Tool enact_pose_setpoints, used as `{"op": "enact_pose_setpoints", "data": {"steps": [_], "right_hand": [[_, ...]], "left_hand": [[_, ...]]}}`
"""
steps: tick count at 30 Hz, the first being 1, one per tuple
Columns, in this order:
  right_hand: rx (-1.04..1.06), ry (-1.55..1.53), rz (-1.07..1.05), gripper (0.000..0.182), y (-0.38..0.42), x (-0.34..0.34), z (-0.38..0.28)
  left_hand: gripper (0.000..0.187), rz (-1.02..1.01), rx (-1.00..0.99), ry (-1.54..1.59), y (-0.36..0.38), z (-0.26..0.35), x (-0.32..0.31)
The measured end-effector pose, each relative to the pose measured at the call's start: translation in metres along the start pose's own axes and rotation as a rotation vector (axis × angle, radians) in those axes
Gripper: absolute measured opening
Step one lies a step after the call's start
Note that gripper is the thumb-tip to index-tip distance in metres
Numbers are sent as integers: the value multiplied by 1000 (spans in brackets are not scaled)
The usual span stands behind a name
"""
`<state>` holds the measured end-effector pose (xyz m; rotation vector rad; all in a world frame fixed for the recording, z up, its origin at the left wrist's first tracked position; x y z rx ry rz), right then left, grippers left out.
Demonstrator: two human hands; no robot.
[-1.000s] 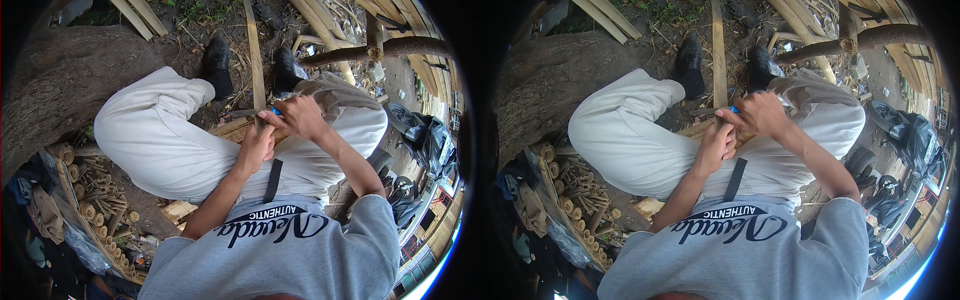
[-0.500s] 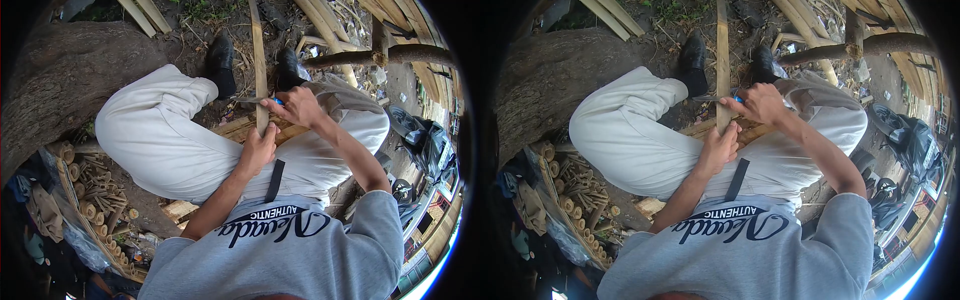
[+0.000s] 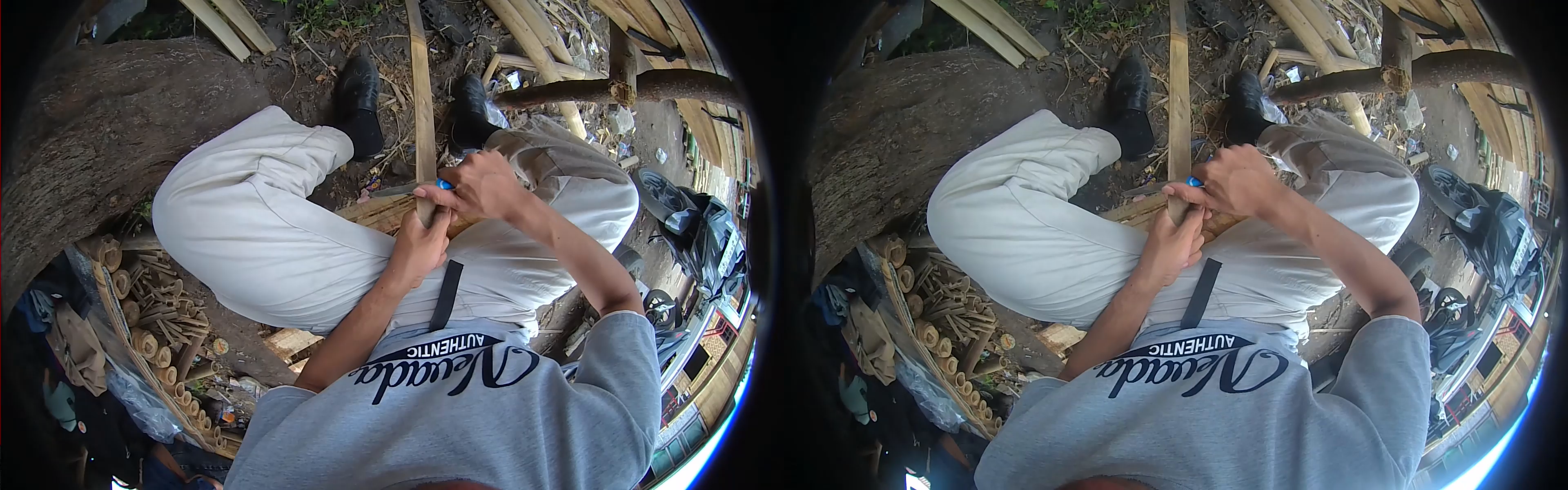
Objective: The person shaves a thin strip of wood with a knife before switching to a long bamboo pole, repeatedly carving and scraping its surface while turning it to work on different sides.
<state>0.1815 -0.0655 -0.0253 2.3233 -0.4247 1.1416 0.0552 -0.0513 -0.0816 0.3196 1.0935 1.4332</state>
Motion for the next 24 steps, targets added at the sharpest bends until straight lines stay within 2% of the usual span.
{"op": "enact_pose_setpoints", "data": {"steps": [2, 5, 8, 11, 13, 15, 17, 20, 24], "right_hand": [[76, 12, 10, 70, -6, -4, 0], [90, -13, 115, 69, -8, 1, -3], [32, -36, 170, 69, 5, 7, -7], [62, -3, 165, 69, 6, 0, 1], [75, -1, 188, 69, -3, 1, 12], [-131, 75, 268, 70, -23, 18, 50], [-119, 45, 301, 65, -29, 24, 59], [4, 31, 168, 66, -14, 15, 17], [28, 33, 121, 67, -6, 9, 9]], "left_hand": [[26, 27, -9, 3, -3, -1, 4], [22, -46, -19, 32, -2, 4, 7], [23, -33, -42, -6, 1, 10, -1], [22, 26, -2, -55, 1, 6, 0], [23, -7, -14, -61, -1, 3, 0], [24, 20, 17, -86, 4, 2, 1], [26, 27, -6, -73, 3, 2, 3], [27, -27, -4, -10, 4, 1, -1], [27, -11, 15, -24, 0, 1, 1]]}}
Point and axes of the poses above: each hand's wrist, its own y-axis away from the middle knuckle, its own x-axis out of the back of the hand, z = x × y, the point moved 10 cm from there along -y, towards the middle knuckle, and after that the axes turned 14 degrees about -y, right-handed, at the moved point
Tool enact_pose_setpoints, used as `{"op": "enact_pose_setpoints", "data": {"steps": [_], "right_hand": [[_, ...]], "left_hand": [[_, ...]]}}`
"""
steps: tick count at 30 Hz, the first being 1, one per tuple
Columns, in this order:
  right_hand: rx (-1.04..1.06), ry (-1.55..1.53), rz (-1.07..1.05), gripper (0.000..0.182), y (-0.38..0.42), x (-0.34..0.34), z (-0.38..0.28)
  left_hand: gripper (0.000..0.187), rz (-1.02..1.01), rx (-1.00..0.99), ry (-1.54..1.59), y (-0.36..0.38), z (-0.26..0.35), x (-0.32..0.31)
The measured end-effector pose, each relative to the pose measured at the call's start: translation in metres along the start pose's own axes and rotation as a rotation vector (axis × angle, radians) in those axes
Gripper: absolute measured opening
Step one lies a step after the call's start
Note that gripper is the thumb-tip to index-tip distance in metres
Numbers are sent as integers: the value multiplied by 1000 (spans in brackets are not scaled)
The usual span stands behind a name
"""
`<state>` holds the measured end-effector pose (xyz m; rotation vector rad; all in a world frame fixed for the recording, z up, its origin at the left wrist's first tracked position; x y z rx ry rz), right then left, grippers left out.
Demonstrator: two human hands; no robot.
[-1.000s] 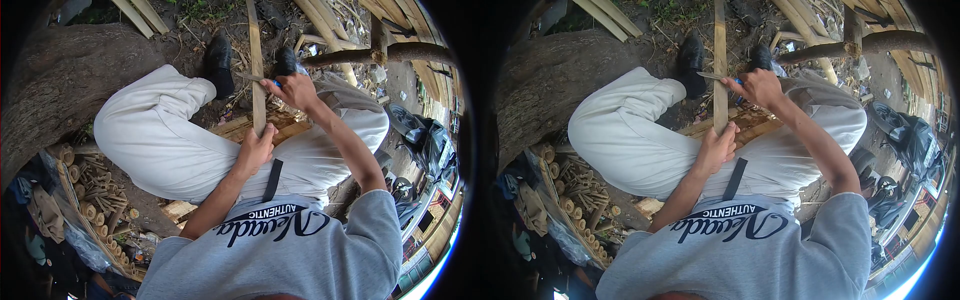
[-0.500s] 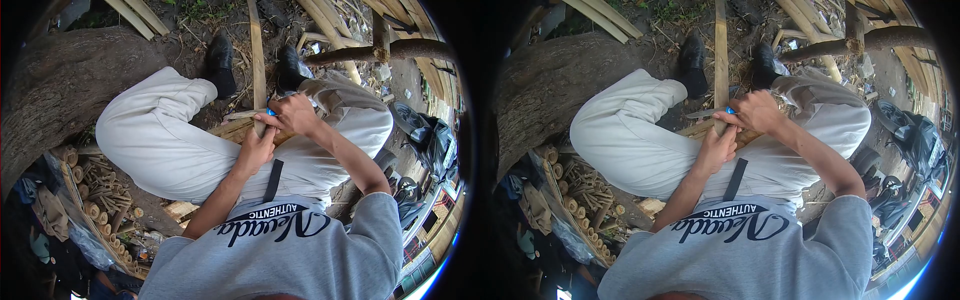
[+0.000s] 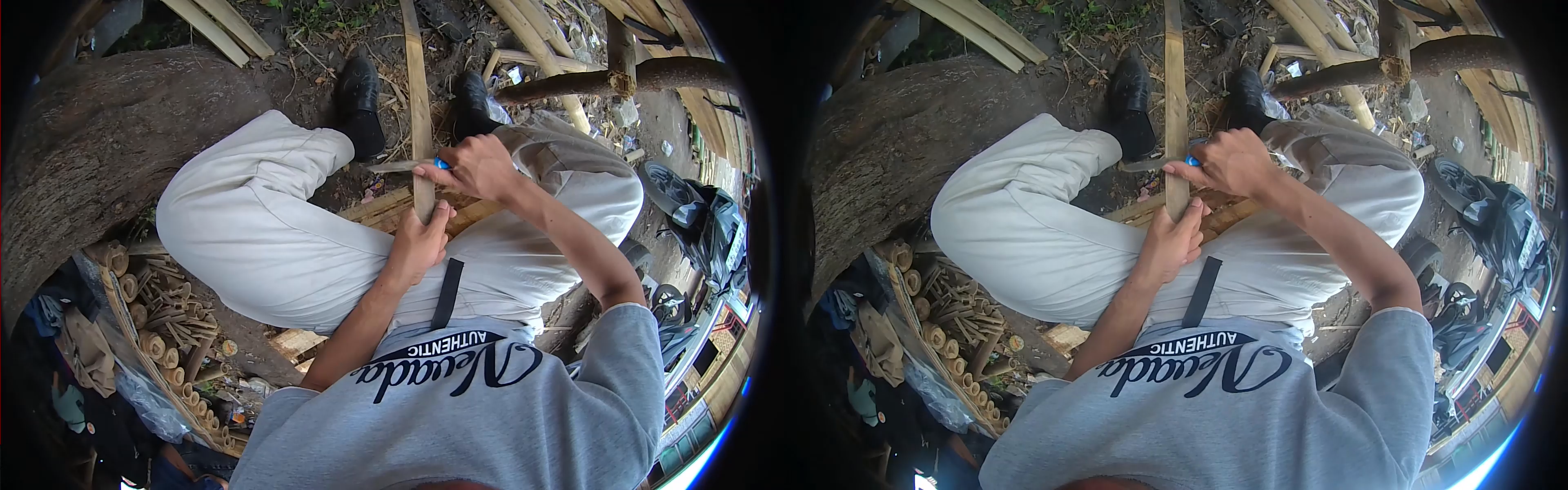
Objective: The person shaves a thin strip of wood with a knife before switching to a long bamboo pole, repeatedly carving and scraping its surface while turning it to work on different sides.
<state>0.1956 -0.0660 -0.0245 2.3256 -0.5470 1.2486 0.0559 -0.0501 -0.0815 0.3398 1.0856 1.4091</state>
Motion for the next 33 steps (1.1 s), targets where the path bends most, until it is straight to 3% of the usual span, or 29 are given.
{"op": "enact_pose_setpoints", "data": {"steps": [1, 4, 8, 12, 16, 19, 21, 22, 25, 26, 29, 33], "right_hand": [[-13, 1, 81, 66, -8, -4, 24], [-215, -29, 48, 65, -26, 0, 63], [16, -11, -5, 70, -4, -2, 8], [-139, 39, 88, 74, -36, 4, 68], [-60, -7, 56, 76, -33, -1, 49], [59, 73, -130, 40, -17, -15, 17], [136, 10, -76, 60, -30, -11, 21], [280, 121, 23, 59, -32, -10, 12], [165, -1, 70, 59, -29, -5, 13], [2, -46, 19, 60, -26, -7, 23], [-73, 0, -34, 62, -15, -2, 19], [80, 26, 91, 65, -29, -9, 24]], "left_hand": [[27, 12, 13, -31, 1, -3, 1], [27, 12, 22, -31, 1, -4, 4], [27, -9, -14, 17, 4, 1, -1], [27, 12, 2, -43, 2, -2, -2], [26, 13, 6, -20, 7, 2, 1], [26, 24, -20, -44, 4, 2, -2], [26, 34, -14, -36, -3, 2, 3], [26, 47, -14, -34, -5, 3, 6], [27, 24, -6, -21, -2, 5, 9], [27, 32, -13, -23, 0, 6, 8], [28, 4, -20, -25, -1, 4, -4], [28, 33, 12, -83, 2, 0, 1]]}}
Point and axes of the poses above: each hand's wrist, its own y-axis away from the middle knuckle, its own x-axis out of the back of the hand, z = x × y, the point moved 10 cm from there along -y, towards the middle knuckle, and after that the axes turned 14 degrees about -y, right-handed, at the moved point
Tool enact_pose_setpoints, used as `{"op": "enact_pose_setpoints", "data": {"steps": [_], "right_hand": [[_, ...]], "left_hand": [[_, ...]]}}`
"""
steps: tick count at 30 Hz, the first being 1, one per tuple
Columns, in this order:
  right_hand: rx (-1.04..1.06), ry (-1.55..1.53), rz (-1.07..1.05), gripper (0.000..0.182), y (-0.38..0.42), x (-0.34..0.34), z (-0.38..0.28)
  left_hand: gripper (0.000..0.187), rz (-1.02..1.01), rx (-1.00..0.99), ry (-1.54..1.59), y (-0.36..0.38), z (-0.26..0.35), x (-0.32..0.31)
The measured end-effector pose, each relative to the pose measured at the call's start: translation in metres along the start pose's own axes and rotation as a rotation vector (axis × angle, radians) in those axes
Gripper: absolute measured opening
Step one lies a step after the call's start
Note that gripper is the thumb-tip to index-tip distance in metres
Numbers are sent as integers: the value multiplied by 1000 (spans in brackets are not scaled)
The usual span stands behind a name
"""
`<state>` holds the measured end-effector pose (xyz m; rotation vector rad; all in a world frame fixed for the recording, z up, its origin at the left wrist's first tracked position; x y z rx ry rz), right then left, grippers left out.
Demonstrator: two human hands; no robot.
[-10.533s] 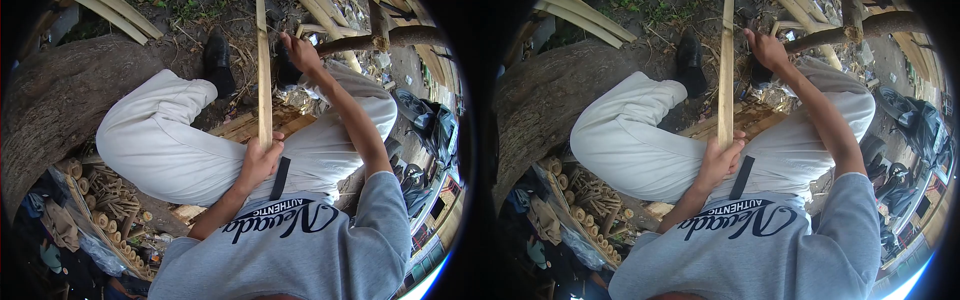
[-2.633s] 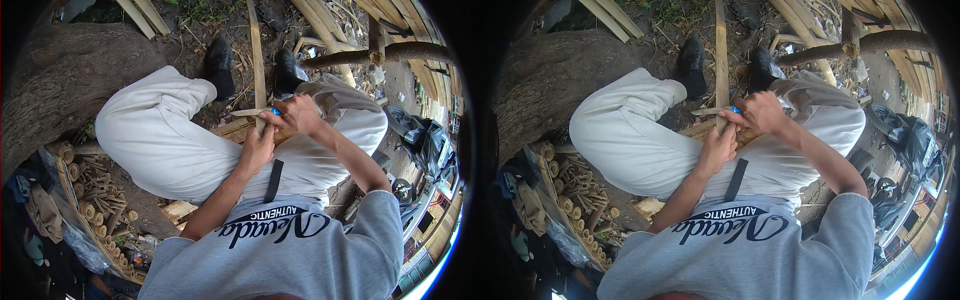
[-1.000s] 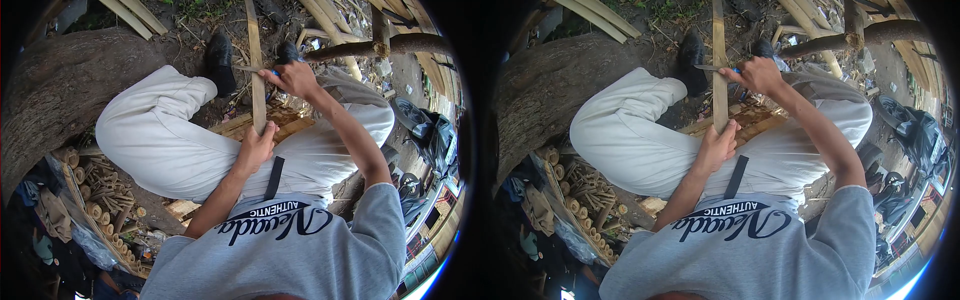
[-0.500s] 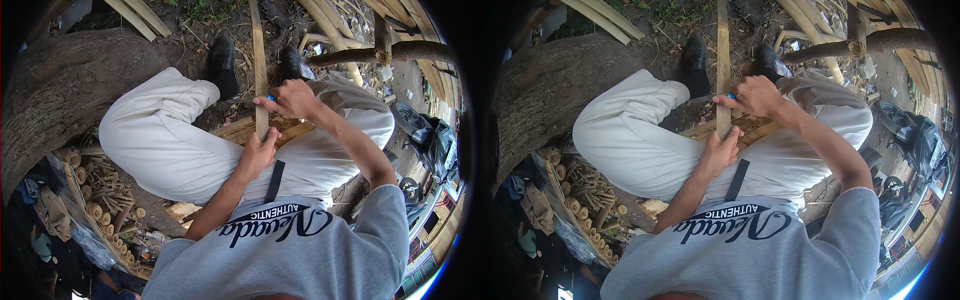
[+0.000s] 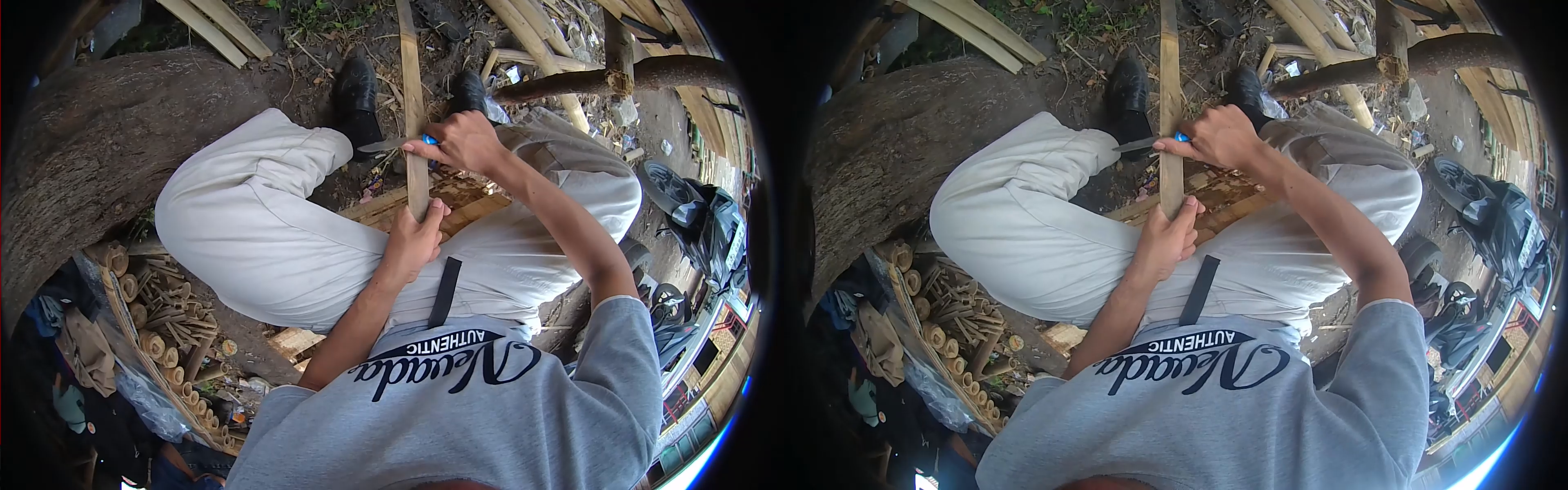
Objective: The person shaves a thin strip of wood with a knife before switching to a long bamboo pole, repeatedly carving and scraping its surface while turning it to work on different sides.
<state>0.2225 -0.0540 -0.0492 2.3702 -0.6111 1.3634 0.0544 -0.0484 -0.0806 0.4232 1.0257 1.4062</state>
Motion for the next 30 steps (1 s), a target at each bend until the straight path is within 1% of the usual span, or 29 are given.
{"op": "enact_pose_setpoints", "data": {"steps": [2, 4, 5, 6, 8, 9, 10, 11, 12, 14, 15, 16, 18, 19, 20, 22, 24, 25, 26, 27, 28, 29, 30], "right_hand": [[-198, 57, 44, 67, -19, 16, 33], [-294, 62, 48, 64, -34, 16, 78], [-299, 29, 59, 62, -34, 8, 96], [-308, 30, 61, 62, -30, 8, 91], [-114, 67, -94, 47, -20, 1, 43], [4, 161, -230, 29, -7, -5, 11], [94, 24, -54, 32, -3, 7, -10], [25, 63, -122, 42, -7, 3, 1], [-48, 98, -194, 56, -9, -1, 15], [-311, -21, 71, 77, -25, 19, 70], [-325, 14, 42, 67, -31, 19, 79], [-328, 12, 50, 67, -26, 15, 78], [-37, 62, 66, 57, -13, 9, 32], [6, 99, -82, 41, -2, 0, 12], [49, 138, -230, 31, 7, -7, -3], [-47, 20, -184, 34, 7, 4, 4], [21, 105, -4, 46, -6, 11, 12], [-58, 125, -47, 43, -16, 3, 40], [-60, 124, -38, 43, -27, -4, 63], [-89, 118, 63, 44, -37, -3, 86], [-116, 110, 165, 46, -43, 8, 91], [-96, 183, 188, 59, -41, 6, 86], [-97, 183, 198, 59, -35, 11, 70]], "left_hand": [[27, 2, -2, 1, 0, -1, 3], [27, -17, -31, 39, 0, 1, -2], [27, -23, -24, 50, 0, 0, -2], [27, -29, -21, 45, 1, 1, -2], [25, -41, -7, 68, 4, 5, -2], [25, -42, -9, 75, 4, 4, -3], [25, -44, -16, 72, 3, 4, -4], [25, -44, -21, 71, 3, 3, -4], [25, -42, -19, 79, 2, 4, -4], [25, -23, -5, 21, 3, 5, -3], [25, -25, -7, 17, 2, 4, -3], [25, -36, -8, 29, 3, 4, -2], [26, -44, -9, 40, 4, 5, 0], [26, -37, -12, 36, 4, 5, 0], [26, -33, -16, 32, 4, 5, -1], [27, -20, -24, 17, 1, 7, -3], [27, -13, -18, -7, 2, 3, -6], [27, -3, -8, -4, 2, 2, -5], [27, 11, -2, -5, 1, 3, -2], [27, 15, -7, -13, 2, 5, -1], [28, -2, -7, 8, 3, 5, -1], [28, -21, -7, 27, 3, 7, -1], [28, -20, -11, 18, 3, 7, 1]]}}
Point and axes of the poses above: each hand's wrist, its own y-axis away from the middle knuckle, its own x-axis out of the back of the hand, z = x × y, the point moved 10 cm from there along -y, towards the middle knuckle, and after that the axes turned 14 degrees about -y, right-handed, at the moved point
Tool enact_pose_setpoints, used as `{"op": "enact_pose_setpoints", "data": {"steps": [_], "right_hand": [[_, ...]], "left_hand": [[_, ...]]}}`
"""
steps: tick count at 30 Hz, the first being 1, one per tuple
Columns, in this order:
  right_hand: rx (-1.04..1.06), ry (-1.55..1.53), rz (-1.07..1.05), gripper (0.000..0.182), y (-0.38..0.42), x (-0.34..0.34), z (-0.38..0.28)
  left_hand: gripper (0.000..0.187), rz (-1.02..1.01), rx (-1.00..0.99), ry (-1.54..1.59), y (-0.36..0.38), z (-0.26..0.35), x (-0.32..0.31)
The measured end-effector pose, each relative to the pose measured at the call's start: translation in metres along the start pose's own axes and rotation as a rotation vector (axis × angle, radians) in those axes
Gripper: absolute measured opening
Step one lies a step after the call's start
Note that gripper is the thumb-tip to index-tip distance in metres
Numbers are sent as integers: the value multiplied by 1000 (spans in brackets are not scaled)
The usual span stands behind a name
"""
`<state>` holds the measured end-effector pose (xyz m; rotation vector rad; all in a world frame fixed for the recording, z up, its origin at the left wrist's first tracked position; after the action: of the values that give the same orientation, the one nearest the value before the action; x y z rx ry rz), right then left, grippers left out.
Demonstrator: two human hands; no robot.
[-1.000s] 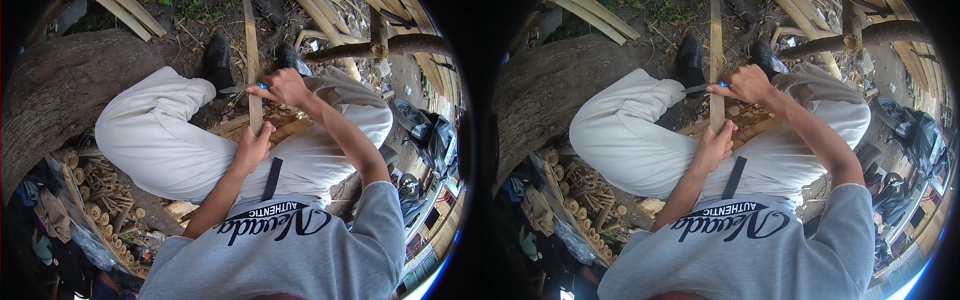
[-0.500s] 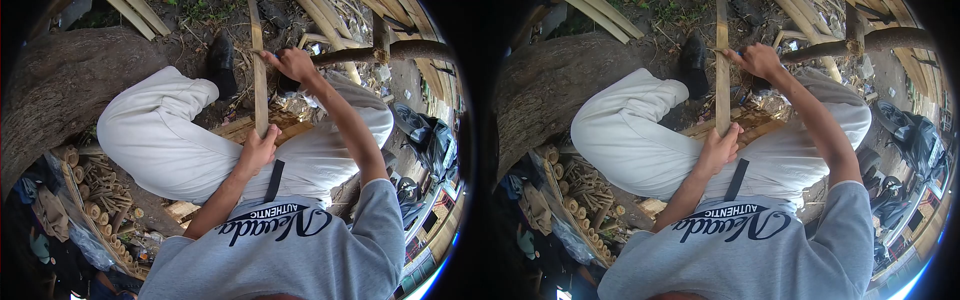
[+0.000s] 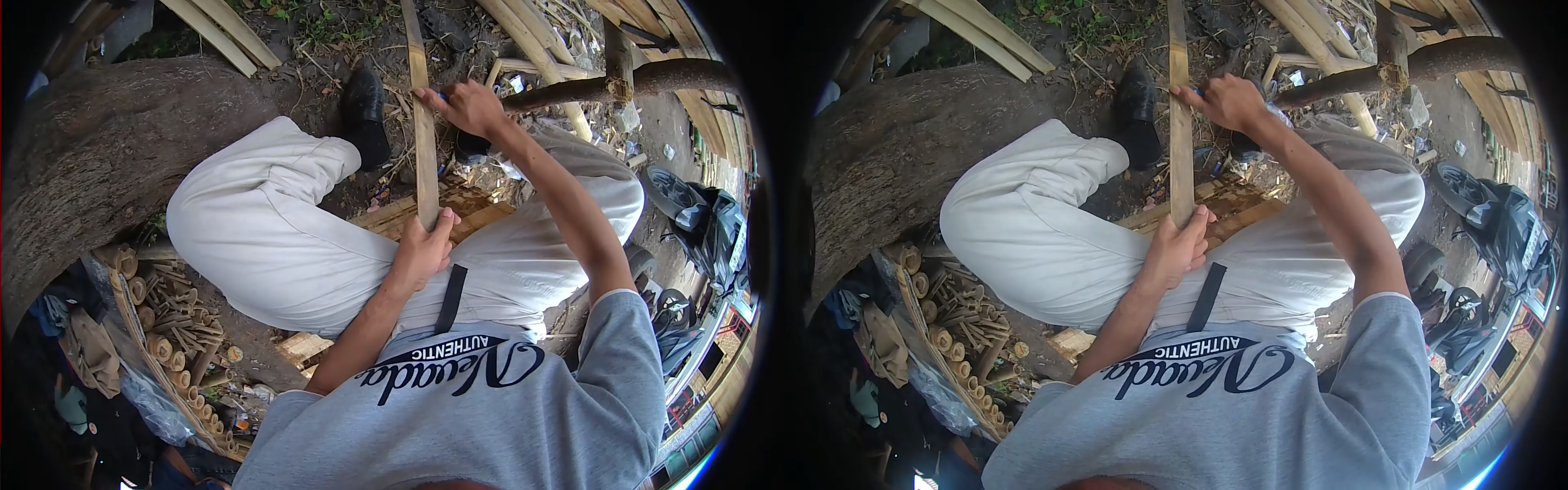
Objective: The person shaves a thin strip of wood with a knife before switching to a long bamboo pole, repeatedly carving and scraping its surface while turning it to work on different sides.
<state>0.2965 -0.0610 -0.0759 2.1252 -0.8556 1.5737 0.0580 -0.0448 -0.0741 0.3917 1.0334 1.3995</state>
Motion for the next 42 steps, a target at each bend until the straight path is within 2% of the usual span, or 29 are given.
{"op": "enact_pose_setpoints", "data": {"steps": [2, 3, 4, 5, 6, 8, 9, 11, 13, 15, 16, 18, 19, 21, 22, 24, 25, 28, 30, 31, 32, 33, 34, 36, 37, 38, 40, 41, 42], "right_hand": [[68, -188, -163, 69, 22, 10, -41], [72, -185, -168, 69, 33, 16, -50], [77, -155, -333, 33, 49, 6, -57], [81, -125, -498, 32, 61, -6, -59], [79, -124, -505, 32, 57, -8, -58], [-109, -65, -433, 30, 32, -8, -26], [-8, -14, -219, 32, 17, 0, -19], [-99, -11, -186, 31, -7, -11, 9], [-130, -51, -120, 34, -14, 0, 0], [66, -46, -197, 42, 8, 10, -43], [-74, -216, -250, 63, 19, 19, -56], [-32, -185, -464, 68, 50, 13, -77], [-26, -184, -476, 68, 51, 11, -74], [4, -151, -319, 69, 41, 20, -61], [-68, -132, -271, 71, 28, 16, -45], [19, -17, -86, 76, 2, -1, -15], [16, -20, -77, 76, -10, -6, -5], [-142, -55, -127, 59, -23, -9, 12], [-34, -100, -215, 58, 4, -6, -19], [53, -97, -320, 38, 21, 5, -46], [142, -96, -429, 28, 41, 15, -74], [124, -80, -442, 45, 55, 17, -82], [128, -83, -452, 45, 57, 19, -81], [-109, -157, -473, 58, 61, 21, -58], [-73, -160, -325, 61, 55, 21, -48], [47, -125, -274, 31, 49, 6, -28], [-12, -8, -79, 41, 19, -44, 58], [-15, -12, -65, 41, 16, -36, 47], [-7, -26, -113, 33, 14, -23, 20]], "left_hand": [[28, -17, -5, 19, 0, -2, -3], [28, -17, -7, 26, -1, -3, -4], [28, -12, -10, 22, -1, -3, -5], [28, -8, -11, 18, -2, -5, -6], [28, -10, -7, 23, -2, -5, -6], [27, -4, 12, -10, -2, -3, -6], [27, -9, 6, -17, -2, -2, -7], [26, -10, -8, 7, -2, -2, -5], [26, -21, -21, 22, -1, -3, -4], [25, -39, -22, 48, -1, -2, -5], [25, -38, -30, 57, -1, 0, -5], [25, -47, -5, 42, 0, -3, -6], [25, -44, -3, 54, 0, -2, -6], [25, -37, -5, 14, 0, 0, -6], [25, -39, -6, 14, -1, -2, -7], [26, -19, -7, -2, -3, -4, -4], [26, -17, -8, -12, -1, -3, -3], [26, -43, -11, 28, 0, 0, -5], [26, -60, -9, 79, -1, -2, -7], [26, -60, -10, 89, -2, -2, -7], [26, -67, -9, 96, -2, -3, -6], [26, -73, -6, 103, -1, -4, -7], [26, -69, 0, 113, 0, -4, -7], [25, -78, -20, 106, 1, 0, -8], [25, -83, -18, 103, 1, -2, -9], [25, -64, -12, 76, 0, -4, -7], [25, -47, -16, 27, -2, -3, -7], [25, -57, -25, 52, -1, -2, -8], [25, -68, -33, 81, -1, -1, -8]]}}
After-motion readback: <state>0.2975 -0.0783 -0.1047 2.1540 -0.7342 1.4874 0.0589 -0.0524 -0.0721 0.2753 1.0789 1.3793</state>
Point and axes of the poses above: each hand's wrist, its own y-axis away from the middle knuckle, its own x-axis out of the back of the hand, z = x × y, the point moved 10 cm from there along -y, towards the middle knuckle, and after that the axes turned 14 degrees about -y, right-handed, at the moved point
